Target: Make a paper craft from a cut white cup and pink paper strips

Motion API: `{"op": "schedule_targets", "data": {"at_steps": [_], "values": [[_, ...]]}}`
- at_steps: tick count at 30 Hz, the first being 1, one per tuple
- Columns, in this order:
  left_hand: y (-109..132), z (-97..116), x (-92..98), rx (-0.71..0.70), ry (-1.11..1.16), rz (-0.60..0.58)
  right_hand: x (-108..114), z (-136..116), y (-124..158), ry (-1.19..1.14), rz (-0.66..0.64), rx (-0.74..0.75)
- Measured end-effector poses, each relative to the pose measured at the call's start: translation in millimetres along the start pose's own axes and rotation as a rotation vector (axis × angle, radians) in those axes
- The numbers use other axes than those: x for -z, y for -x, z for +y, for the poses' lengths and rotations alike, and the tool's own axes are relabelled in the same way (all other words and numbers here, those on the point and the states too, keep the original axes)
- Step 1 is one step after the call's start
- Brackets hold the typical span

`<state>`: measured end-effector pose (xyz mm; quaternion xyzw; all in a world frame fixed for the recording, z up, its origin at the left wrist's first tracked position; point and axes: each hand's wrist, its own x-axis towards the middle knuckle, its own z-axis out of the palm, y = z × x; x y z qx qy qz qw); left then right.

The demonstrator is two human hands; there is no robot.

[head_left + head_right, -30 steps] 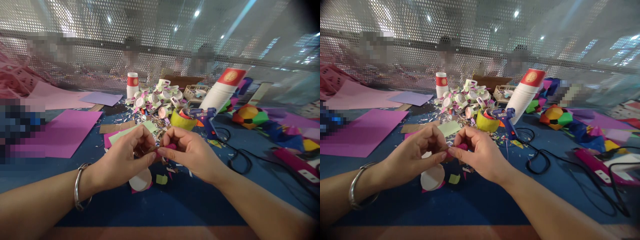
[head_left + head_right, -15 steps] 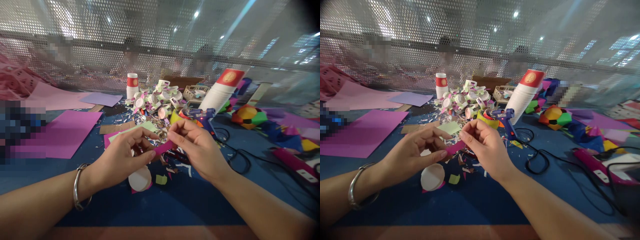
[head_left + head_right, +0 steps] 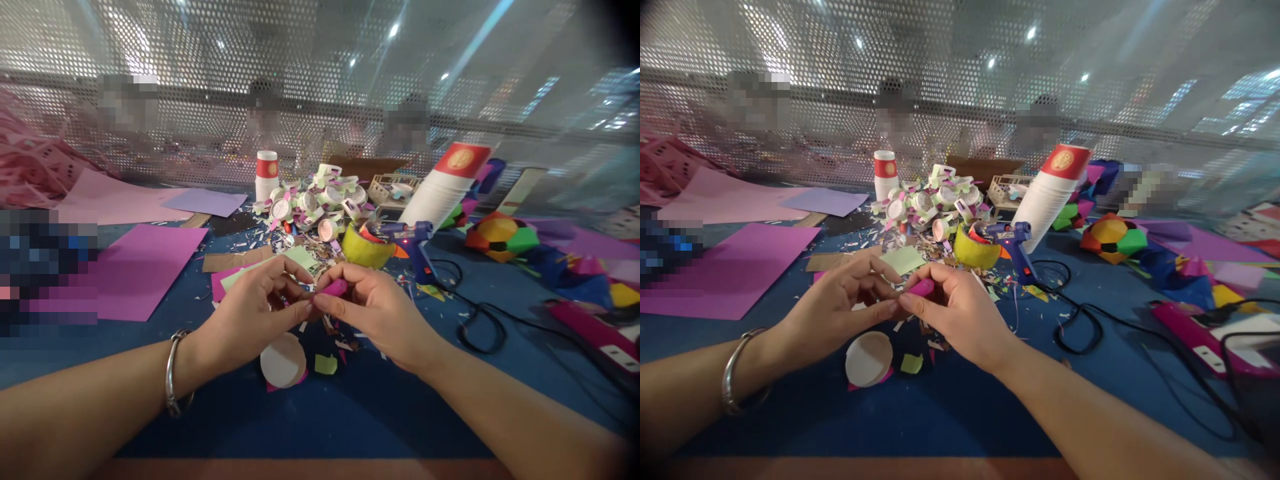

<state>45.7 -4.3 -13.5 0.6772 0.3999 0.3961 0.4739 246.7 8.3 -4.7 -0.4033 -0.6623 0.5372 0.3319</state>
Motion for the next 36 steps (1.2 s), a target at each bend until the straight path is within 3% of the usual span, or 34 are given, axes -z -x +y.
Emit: {"op": "schedule_targets", "data": {"at_steps": [7,14,17,22,30,36], "values": [[0,0,-0.3,0.032,-0.065,-0.008,3,-3,-2,0.059,0.164,0.115],[-2,0,-0.2,0.055,0.129,0.019,11,2,-3,0.178,0.349,0.187],[-2,3,-1.0,0.1,0.132,0.047,6,-1,-1,0.128,0.309,0.191],[-2,5,-3.0,0.121,0.209,0.046,-3,-6,0,0.069,0.12,0.13],[-2,3,-4.7,0.144,0.283,0.032,-3,-4,-1,0.165,0.09,0.124],[-2,8,-4.4,0.244,0.36,0.008,-2,-3,1,0.187,0.064,0.117]]}}
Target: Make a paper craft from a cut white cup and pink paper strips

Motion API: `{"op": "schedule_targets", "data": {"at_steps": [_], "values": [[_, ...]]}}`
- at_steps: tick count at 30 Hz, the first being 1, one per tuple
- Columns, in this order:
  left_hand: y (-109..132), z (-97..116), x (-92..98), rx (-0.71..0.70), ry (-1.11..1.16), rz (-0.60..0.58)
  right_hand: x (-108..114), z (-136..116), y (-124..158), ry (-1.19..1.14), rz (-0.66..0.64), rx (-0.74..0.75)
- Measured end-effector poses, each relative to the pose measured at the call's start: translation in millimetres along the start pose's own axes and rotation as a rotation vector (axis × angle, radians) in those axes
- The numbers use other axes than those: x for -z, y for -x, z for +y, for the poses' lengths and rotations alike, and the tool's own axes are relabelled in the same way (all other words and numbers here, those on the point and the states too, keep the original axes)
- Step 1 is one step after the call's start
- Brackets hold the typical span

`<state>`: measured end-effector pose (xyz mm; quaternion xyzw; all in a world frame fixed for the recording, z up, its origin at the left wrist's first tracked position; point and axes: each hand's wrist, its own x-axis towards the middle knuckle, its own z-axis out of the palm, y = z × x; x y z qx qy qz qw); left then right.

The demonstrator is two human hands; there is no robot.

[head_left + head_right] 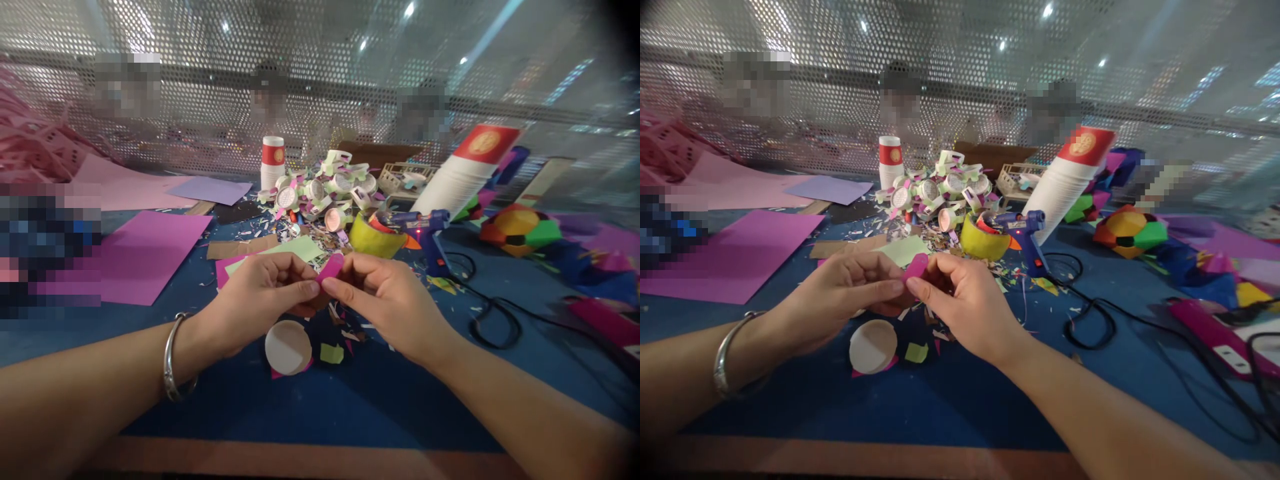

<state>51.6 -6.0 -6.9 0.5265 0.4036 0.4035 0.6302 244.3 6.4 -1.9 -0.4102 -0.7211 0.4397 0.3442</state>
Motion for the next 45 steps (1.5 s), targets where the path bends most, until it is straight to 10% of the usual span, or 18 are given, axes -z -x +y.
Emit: {"op": "schedule_targets", "data": {"at_steps": [24,45], "values": [[2.4,-0.7,-0.6,-0.172,-0.296,0.002,0.3,-1.6,-0.2,-0.048,-0.043,0.01],[-3.7,-4.0,2.4,-0.196,-0.049,0.114,-0.6,-1.0,-0.4,0.081,0.093,0.092]]}}
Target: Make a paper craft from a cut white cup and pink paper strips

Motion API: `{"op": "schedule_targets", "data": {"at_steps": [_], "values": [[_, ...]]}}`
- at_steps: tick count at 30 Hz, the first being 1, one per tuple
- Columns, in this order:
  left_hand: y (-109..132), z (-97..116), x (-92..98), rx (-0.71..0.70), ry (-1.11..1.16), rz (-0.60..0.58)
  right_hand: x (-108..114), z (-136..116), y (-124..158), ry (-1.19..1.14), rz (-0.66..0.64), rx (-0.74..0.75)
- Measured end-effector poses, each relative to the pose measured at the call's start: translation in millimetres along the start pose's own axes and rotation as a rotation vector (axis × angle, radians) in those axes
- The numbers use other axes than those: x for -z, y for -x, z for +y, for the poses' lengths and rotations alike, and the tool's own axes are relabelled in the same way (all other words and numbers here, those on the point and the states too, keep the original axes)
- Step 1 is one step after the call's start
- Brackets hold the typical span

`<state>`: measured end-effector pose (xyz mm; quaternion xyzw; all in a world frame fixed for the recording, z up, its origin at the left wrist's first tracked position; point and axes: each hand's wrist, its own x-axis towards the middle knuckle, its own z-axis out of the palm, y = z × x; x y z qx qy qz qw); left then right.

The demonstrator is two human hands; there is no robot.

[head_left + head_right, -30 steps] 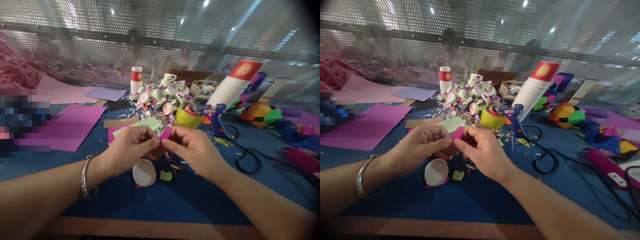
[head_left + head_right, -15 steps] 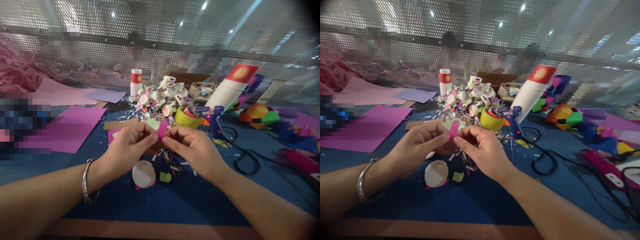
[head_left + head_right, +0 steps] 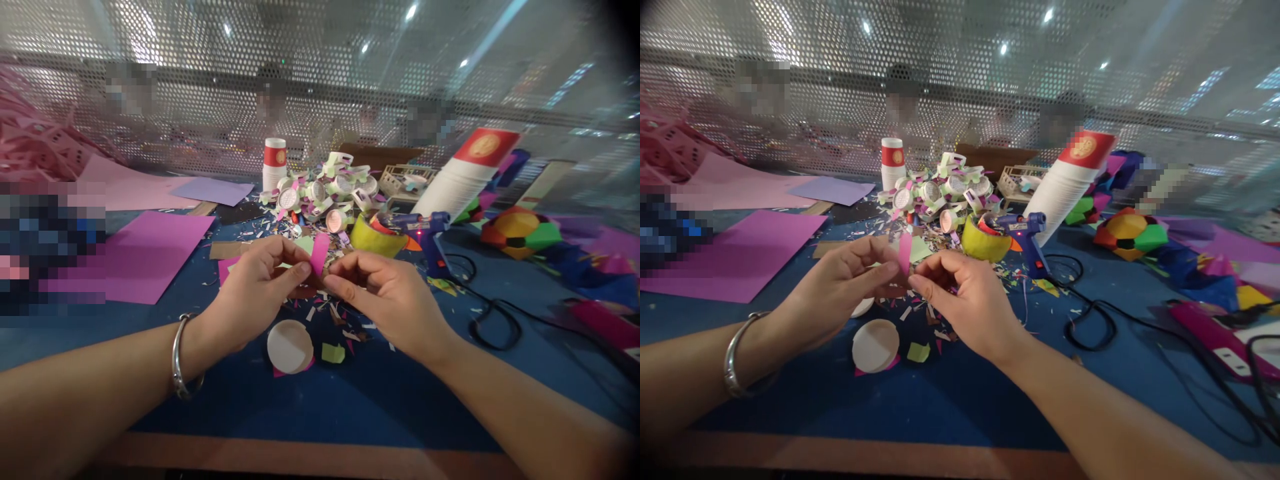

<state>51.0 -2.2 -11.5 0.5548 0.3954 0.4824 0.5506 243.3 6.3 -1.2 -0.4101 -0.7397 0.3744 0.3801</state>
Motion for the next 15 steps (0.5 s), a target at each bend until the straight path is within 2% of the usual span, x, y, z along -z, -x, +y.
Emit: {"op": "schedule_targets", "data": {"at_steps": [3,6,10,15], "values": [[0.3,1.8,1.1,0.002,-0.053,-0.004,-1.8,-1.1,0.0,0.019,0.004,0.007],[1.3,2.0,-0.1,-0.02,-0.092,-0.057,-3.0,-1.7,-0.6,0.034,0.019,0.013],[2.5,-1.8,-4.2,-0.013,0.016,-0.129,-3.1,-1.8,-0.8,0.073,0.023,0.047],[2.3,-3.9,-7.2,-0.058,0.007,-0.118,-1.6,-1.3,0.9,0.097,-0.008,0.057]]}}
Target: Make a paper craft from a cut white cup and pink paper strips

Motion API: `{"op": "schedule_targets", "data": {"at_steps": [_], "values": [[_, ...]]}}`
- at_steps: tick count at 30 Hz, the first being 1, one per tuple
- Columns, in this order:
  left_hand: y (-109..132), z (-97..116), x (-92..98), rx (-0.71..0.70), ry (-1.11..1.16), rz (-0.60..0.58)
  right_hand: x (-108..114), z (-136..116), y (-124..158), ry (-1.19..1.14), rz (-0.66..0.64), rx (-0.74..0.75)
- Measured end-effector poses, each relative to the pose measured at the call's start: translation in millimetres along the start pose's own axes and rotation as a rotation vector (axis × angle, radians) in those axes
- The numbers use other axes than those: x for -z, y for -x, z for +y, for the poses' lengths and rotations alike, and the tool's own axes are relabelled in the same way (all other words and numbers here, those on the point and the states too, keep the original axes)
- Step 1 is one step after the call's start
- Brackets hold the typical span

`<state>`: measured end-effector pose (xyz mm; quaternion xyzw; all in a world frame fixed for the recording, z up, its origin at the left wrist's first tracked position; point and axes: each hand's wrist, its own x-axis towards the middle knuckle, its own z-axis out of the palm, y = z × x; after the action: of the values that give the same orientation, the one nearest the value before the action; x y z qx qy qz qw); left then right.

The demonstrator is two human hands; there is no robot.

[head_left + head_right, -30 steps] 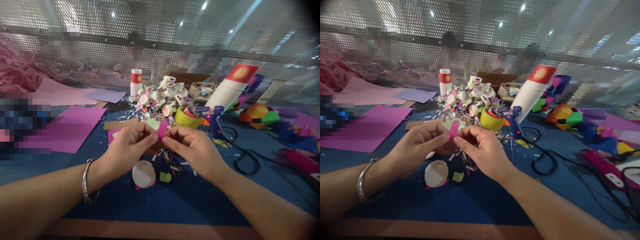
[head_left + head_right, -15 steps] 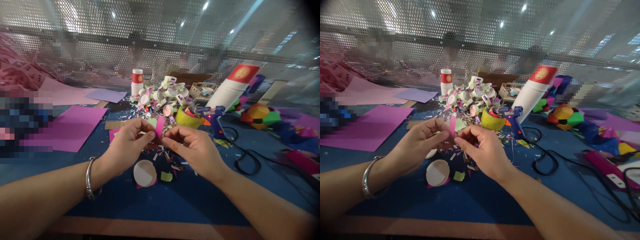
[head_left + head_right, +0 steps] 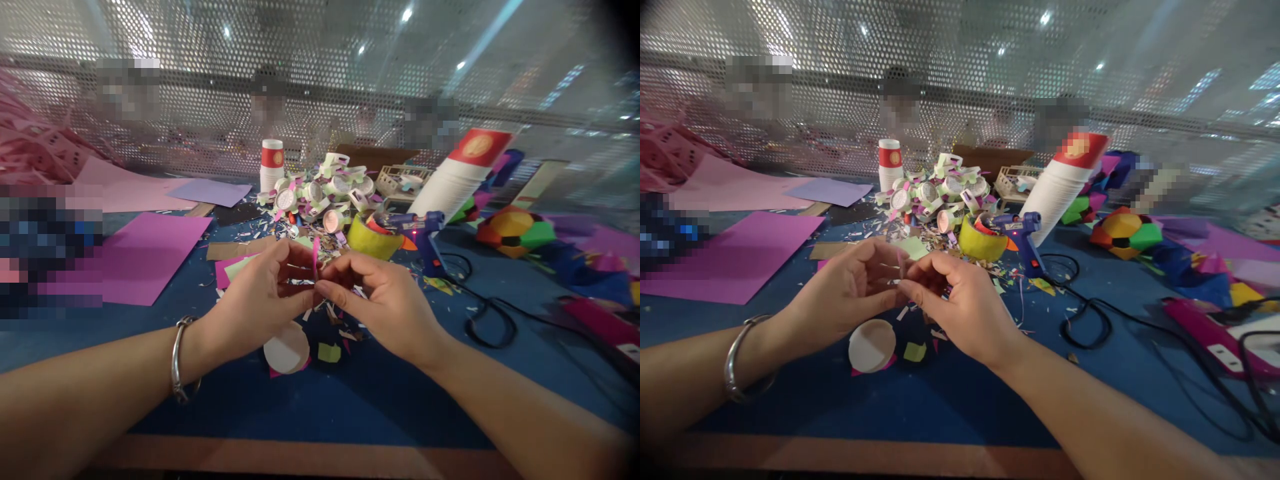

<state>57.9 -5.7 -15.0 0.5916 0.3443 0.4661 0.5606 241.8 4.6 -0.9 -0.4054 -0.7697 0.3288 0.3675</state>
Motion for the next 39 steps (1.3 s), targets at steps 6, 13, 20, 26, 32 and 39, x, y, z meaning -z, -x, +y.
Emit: {"op": "schedule_targets", "data": {"at_steps": [6,13,20,26,32,39], "values": [[-2,4,1.7,0.002,0.058,-0.049,1,-1,1,0.017,0.006,0.023],[0,8,5.2,0.082,0.177,-0.025,4,0,1,0.02,0.089,0.046],[0,6,5.3,0.075,0.057,-0.066,4,2,2,0.025,0.082,0.032],[2,8,6.1,-0.142,-0.371,-0.006,4,-1,4,0.006,0.051,0.038],[1,13,11.7,-0.075,-0.674,0.042,4,-1,4,-0.008,0.002,0.01],[2,10,11.9,0.118,-0.605,-0.105,2,0,3,-0.039,-0.096,-0.053]]}}
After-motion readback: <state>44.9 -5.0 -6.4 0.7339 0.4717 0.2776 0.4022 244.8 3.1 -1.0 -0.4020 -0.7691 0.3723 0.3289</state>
